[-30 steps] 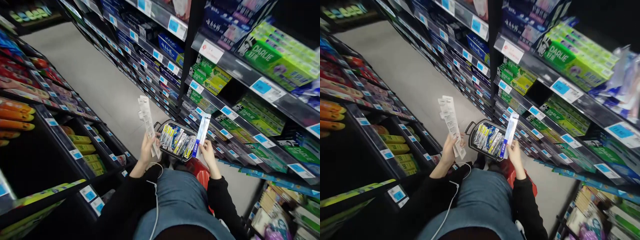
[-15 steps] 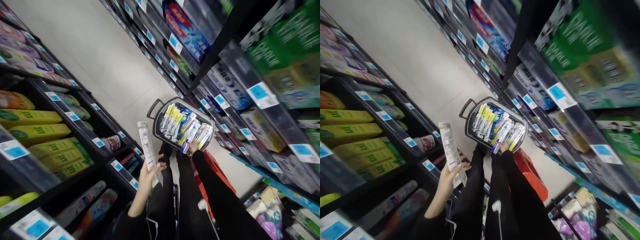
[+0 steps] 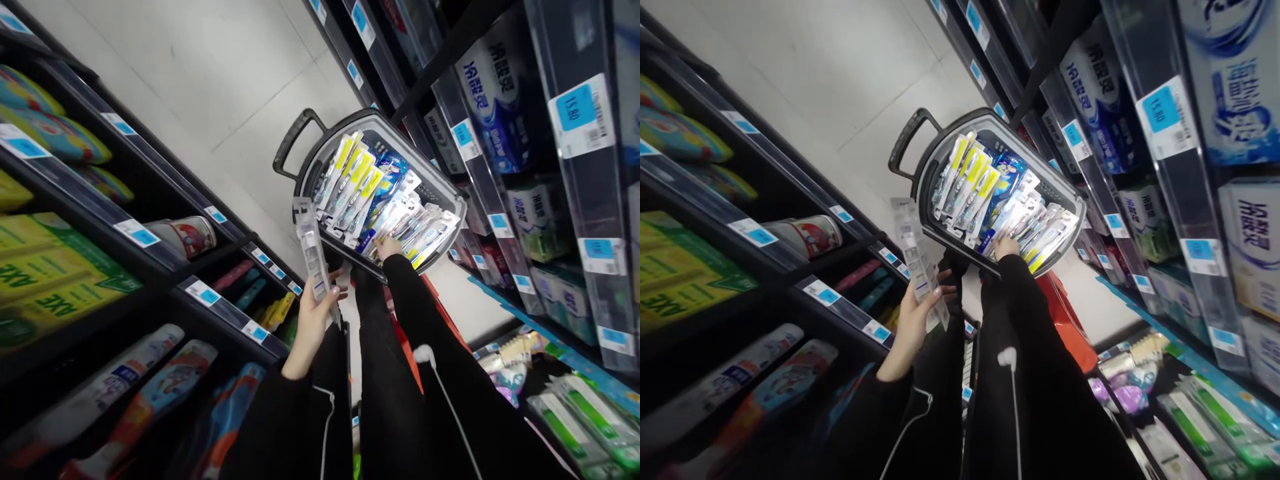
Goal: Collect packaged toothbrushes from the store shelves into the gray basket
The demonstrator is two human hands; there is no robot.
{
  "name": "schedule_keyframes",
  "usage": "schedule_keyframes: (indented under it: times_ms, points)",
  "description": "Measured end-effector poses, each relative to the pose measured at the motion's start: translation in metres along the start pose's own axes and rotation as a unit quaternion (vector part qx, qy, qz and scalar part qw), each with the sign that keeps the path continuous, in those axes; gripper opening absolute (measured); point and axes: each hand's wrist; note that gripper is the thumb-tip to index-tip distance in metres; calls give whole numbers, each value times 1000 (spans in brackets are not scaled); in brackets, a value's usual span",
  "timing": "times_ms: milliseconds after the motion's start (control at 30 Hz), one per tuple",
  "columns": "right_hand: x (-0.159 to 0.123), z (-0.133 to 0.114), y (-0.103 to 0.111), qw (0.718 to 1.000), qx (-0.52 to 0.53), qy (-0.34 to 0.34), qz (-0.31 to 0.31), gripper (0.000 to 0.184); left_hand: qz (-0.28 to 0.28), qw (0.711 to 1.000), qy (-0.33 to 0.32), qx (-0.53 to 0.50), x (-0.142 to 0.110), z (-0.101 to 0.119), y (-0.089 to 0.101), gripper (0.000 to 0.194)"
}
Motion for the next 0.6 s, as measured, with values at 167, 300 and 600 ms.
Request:
schedule_keyframes:
  times_ms: [167, 300, 600]
  points:
    - [-67, 12, 22, 981, 158, 51, -103, 27, -71, 990, -34, 119, 24, -13, -15, 43]
    - [-122, 24, 16, 870, 373, 175, -270, 44, -147, 932, -113, 312, 33, -19, -30, 41]
    - [-103, 51, -5, 899, 411, 149, 14, 30, -231, 877, -157, 391, 29, -30, -56, 35]
Point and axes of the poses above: each hand's wrist, its own x-axis towards the middle knuckle, its own y-axis out of the back of the hand, z = x × y, and after that the axes turned 14 degrees about -y, right-handed
